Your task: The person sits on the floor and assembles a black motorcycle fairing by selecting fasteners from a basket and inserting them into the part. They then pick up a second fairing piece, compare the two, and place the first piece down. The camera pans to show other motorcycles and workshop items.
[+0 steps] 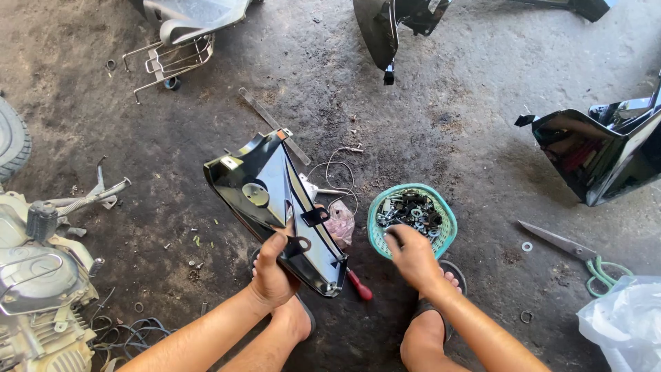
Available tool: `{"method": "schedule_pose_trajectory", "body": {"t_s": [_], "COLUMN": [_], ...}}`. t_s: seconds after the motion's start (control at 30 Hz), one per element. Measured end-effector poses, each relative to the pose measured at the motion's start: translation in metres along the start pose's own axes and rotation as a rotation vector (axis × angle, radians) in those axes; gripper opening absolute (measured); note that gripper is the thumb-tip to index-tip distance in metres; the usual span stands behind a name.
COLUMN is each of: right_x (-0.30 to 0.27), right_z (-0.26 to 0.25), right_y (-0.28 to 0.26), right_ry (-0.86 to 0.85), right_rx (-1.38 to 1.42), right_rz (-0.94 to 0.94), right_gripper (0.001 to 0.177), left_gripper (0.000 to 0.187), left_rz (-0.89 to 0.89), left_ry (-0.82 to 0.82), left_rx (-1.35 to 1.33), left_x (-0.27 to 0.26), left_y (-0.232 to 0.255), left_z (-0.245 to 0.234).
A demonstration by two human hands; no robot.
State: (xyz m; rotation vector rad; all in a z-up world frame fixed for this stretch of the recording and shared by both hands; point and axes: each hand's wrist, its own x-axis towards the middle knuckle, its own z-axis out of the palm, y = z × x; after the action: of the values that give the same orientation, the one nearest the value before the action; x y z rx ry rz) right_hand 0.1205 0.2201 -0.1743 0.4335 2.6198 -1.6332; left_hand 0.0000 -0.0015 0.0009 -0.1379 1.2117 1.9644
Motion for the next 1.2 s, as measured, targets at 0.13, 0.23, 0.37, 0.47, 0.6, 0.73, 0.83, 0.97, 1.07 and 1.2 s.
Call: {"method": "schedule_pose_trajectory", "body": {"t_s": [0.13, 0.23, 0.37, 0.47, 0.6, 0.73, 0.83, 0.97, 1.07, 1.2], "right_x": [0.002, 0.003, 0.006, 0.007, 0.016, 0.028, 0.027, 0.015, 0.008, 0.010], "right_z": [-0.014, -0.020, -0.010, 0.000, -0.009, -0.025, -0.016, 0.003, 0.011, 0.014], "right_y": [0.076, 0.067, 0.030, 0.034, 0.031, 0.005, 0.009, 0.015, 0.024, 0.045], "right_ry": [0.084, 0.026, -0.021, -0.102, -0.315, -0.369, -0.190, -0.063, -0.071, -0.189], "right_rx": [-0.309, -0.414, -0.445, -0.501, -0.593, -0.753, -0.761, -0.823, -0.724, -0.541], "right_rz": [0.053, 0.079, 0.023, -0.006, 0.054, 0.029, -0.059, -0.130, -0.059, 0.110], "right_gripper": [0.018, 0.027, 0.043, 0.050, 0.041, 0.031, 0.047, 0.060, 0.062, 0.051], "left_gripper": [0.088, 0.090, 0.097, 0.102, 0.103, 0.105, 0.105, 0.104, 0.103, 0.103], "left_rz": [-0.081, -0.100, -0.100, -0.140, -0.136, -0.133, -0.126, -0.122, -0.121, -0.138], "left_ry": [0.130, 0.222, 0.123, 0.132, 0.137, 0.166, 0.154, 0.130, 0.117, 0.139], "left_rx": [-0.165, -0.237, -0.282, -0.284, -0.225, -0.195, -0.217, -0.208, -0.210, -0.215], "left_x": [0.004, 0.005, 0.006, 0.008, 0.007, 0.008, 0.007, 0.008, 0.007, 0.008], "left_y": [0.007, 0.009, 0.008, 0.012, 0.014, 0.016, 0.015, 0.015, 0.014, 0.014], "left_z": [0.010, 0.016, 0.013, 0.016, 0.018, 0.020, 0.017, 0.014, 0.014, 0.015]}}
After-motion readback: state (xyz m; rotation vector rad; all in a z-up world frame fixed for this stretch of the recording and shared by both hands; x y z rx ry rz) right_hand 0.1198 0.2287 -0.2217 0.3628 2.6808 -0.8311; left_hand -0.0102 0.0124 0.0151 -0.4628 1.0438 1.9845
